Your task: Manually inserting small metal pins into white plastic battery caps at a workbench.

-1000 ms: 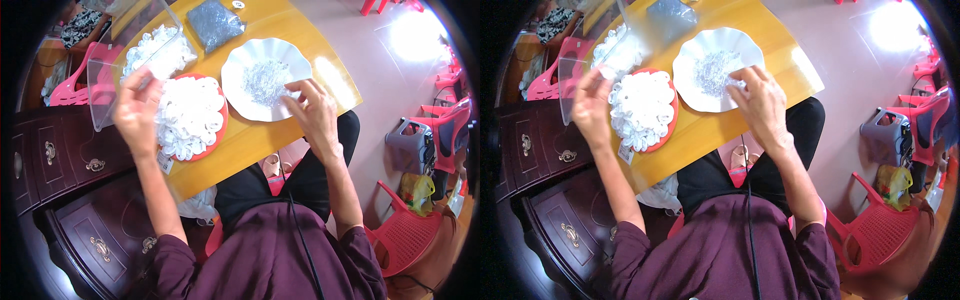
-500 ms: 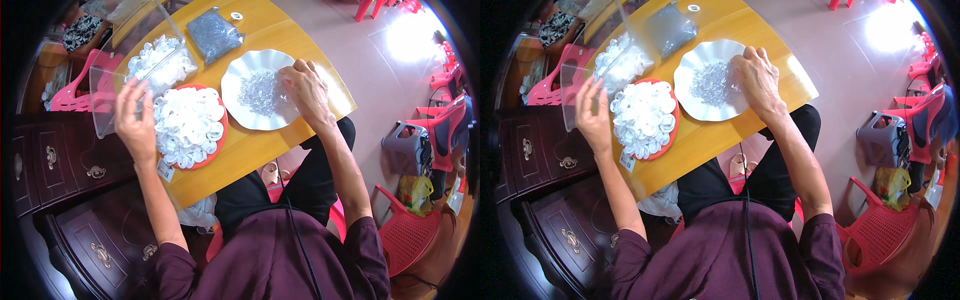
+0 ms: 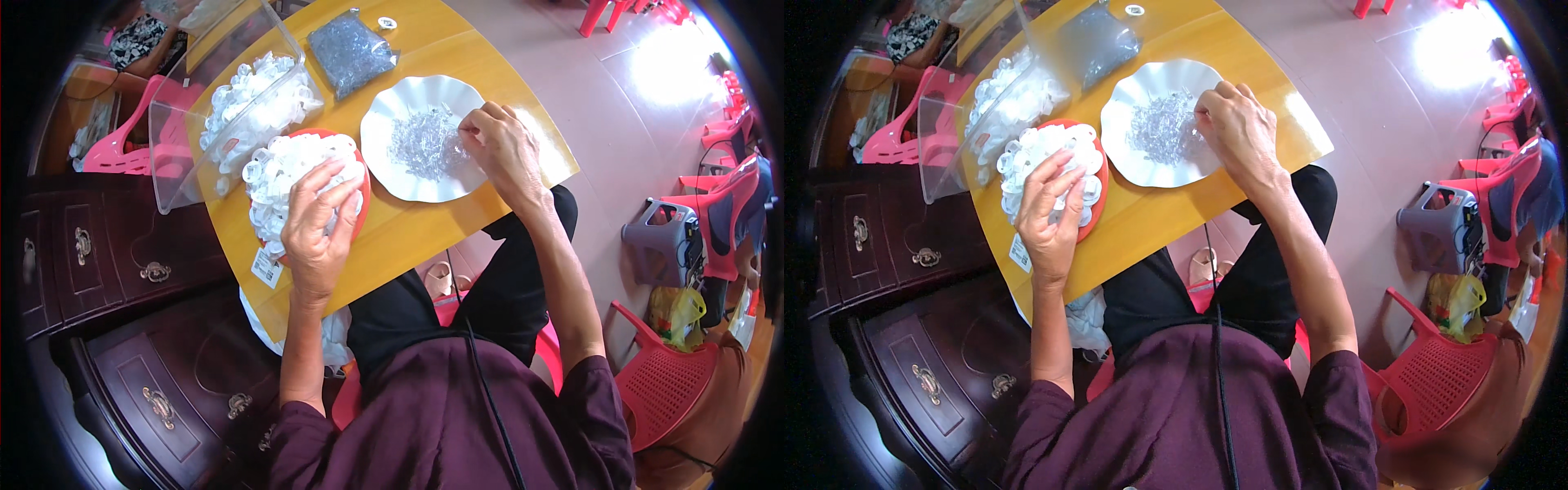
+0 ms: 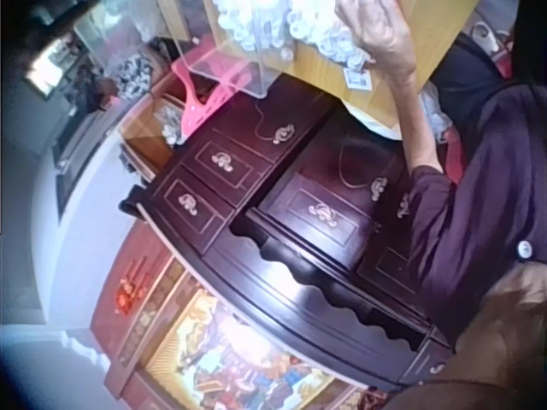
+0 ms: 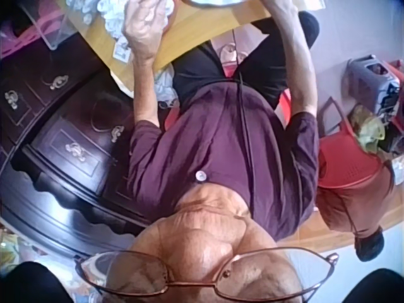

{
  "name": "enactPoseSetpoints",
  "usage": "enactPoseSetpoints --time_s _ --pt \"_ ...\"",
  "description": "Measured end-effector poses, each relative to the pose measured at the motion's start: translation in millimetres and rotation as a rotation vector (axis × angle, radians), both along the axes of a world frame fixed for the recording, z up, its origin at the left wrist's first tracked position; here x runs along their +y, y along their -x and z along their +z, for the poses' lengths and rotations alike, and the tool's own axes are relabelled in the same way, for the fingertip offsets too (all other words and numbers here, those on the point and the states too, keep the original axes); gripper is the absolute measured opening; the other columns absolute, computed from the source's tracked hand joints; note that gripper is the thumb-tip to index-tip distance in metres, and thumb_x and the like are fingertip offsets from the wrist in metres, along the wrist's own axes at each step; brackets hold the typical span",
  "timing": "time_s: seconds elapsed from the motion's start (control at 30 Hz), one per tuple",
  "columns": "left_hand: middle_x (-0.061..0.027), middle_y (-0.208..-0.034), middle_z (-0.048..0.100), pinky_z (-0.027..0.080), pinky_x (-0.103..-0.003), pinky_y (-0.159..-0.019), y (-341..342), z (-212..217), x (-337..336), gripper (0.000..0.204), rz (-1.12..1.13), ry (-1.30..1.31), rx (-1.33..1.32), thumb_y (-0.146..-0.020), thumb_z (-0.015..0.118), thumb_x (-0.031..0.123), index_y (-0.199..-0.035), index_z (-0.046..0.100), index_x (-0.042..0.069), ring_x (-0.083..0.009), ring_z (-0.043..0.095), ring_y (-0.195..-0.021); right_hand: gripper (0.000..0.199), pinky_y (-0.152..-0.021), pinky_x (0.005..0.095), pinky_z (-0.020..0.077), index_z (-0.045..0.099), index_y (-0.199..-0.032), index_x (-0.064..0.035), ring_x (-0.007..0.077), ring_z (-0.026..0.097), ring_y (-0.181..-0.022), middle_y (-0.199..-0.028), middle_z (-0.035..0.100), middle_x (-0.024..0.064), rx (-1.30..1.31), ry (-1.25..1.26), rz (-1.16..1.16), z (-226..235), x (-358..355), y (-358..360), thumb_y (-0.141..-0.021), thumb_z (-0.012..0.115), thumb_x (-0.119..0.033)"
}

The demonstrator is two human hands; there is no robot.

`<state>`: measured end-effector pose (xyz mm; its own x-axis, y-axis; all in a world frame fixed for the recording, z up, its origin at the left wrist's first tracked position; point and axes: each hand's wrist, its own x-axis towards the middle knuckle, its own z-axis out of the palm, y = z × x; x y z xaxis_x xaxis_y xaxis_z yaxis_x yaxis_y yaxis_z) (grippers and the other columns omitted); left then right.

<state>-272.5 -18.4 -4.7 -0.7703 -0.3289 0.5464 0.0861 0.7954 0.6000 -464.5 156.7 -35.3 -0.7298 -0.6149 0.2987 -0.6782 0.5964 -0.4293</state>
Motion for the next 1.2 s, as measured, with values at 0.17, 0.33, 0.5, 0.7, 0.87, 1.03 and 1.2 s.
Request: enactPoseSetpoints --time_s 0.17,0.33,0.5,0.7,0.87,1.03,1.2 --pt "-0.0093 -0.111 0.067 0.053 -0.035 -0.086 5 -6 23 0.022 -0.058 -0.165 -0.039 -0.082 0.070 -0.004 -0.102 0.072 0.005 -0.0238 0.064 -0.103 0.010 -0.079 0.0396 0.0509 0.069 -0.089 -0.0077 0.0263 0.063 -0.094 -0.090 0.067 0.0066 -0.201 0.133 0.014 13 7 -20 -0.086 0.066 -0.017" --pt "-0.0101 -0.105 0.066 0.052 -0.034 -0.081 25 -11 31 0.022 -0.103 -0.199 -0.089 -0.084 0.068 -0.002 -0.106 0.069 0.004 -0.0245 0.065 -0.097 0.011 -0.079 0.0389 0.0508 0.070 -0.090 -0.0070 0.0267 0.064 -0.093 -0.090 0.068 0.0075 -0.227 0.163 0.046 16 8 -31 -0.088 0.066 -0.017" --pt "-0.0094 -0.104 0.067 0.051 -0.036 -0.082 53 -11 37 0.026 -0.127 -0.140 -0.081 -0.082 0.068 -0.003 -0.107 0.068 0.004 -0.0270 0.063 -0.099 0.015 -0.078 0.0374 0.0505 0.066 -0.090 -0.0034 0.0270 0.064 -0.091 -0.092 0.066 0.0090 -0.190 0.181 0.106 25 4 -41 -0.088 0.068 -0.018" --pt "-0.0074 -0.099 0.069 0.052 -0.027 -0.075 61 -16 36 0.026 -0.167 -0.048 -0.065 -0.083 0.069 -0.004 -0.107 0.070 0.005 -0.0135 0.064 -0.088 0.015 -0.074 0.0366 0.0503 0.067 -0.096 -0.0056 0.0255 0.063 -0.084 -0.091 0.065 0.0087 -0.261 0.214 0.116 24 7 -43 -0.089 0.068 -0.019" --pt "-0.0040 -0.093 0.064 0.049 -0.021 -0.075 48 -26 37 0.028 -0.108 -0.502 -0.098 -0.086 0.066 -0.006 -0.113 0.067 0.003 -0.0065 0.060 -0.088 0.019 -0.065 0.0320 0.0475 0.070 -0.103 -0.0086 0.0172 0.056 -0.068 -0.091 0.065 0.0061 -0.301 0.354 0.045 21 9 -51 -0.088 0.070 -0.021" --pt "-0.0043 -0.100 0.061 0.051 -0.023 -0.082 28 -17 38 0.030 -0.171 -1.139 -0.010 -0.090 0.064 -0.003 -0.120 0.060 -0.004 -0.0097 0.061 -0.089 0.017 -0.062 0.0343 0.0486 0.069 -0.099 -0.0063 0.0224 0.060 -0.065 -0.087 0.064 0.0087 -0.498 0.431 0.104 20 12 -71 -0.088 0.069 -0.019" --pt "-0.0050 -0.099 0.063 0.052 -0.025 -0.082 9 -14 35 0.028 -0.183 -1.219 -0.016 -0.090 0.065 0.000 -0.118 0.060 -0.004 -0.0106 0.062 -0.090 0.013 -0.059 0.0286 0.0460 0.070 -0.097 -0.0047 0.0151 0.055 -0.062 -0.084 0.063 0.0079 -0.641 0.572 0.129 19 6 -95 -0.086 0.071 -0.012"
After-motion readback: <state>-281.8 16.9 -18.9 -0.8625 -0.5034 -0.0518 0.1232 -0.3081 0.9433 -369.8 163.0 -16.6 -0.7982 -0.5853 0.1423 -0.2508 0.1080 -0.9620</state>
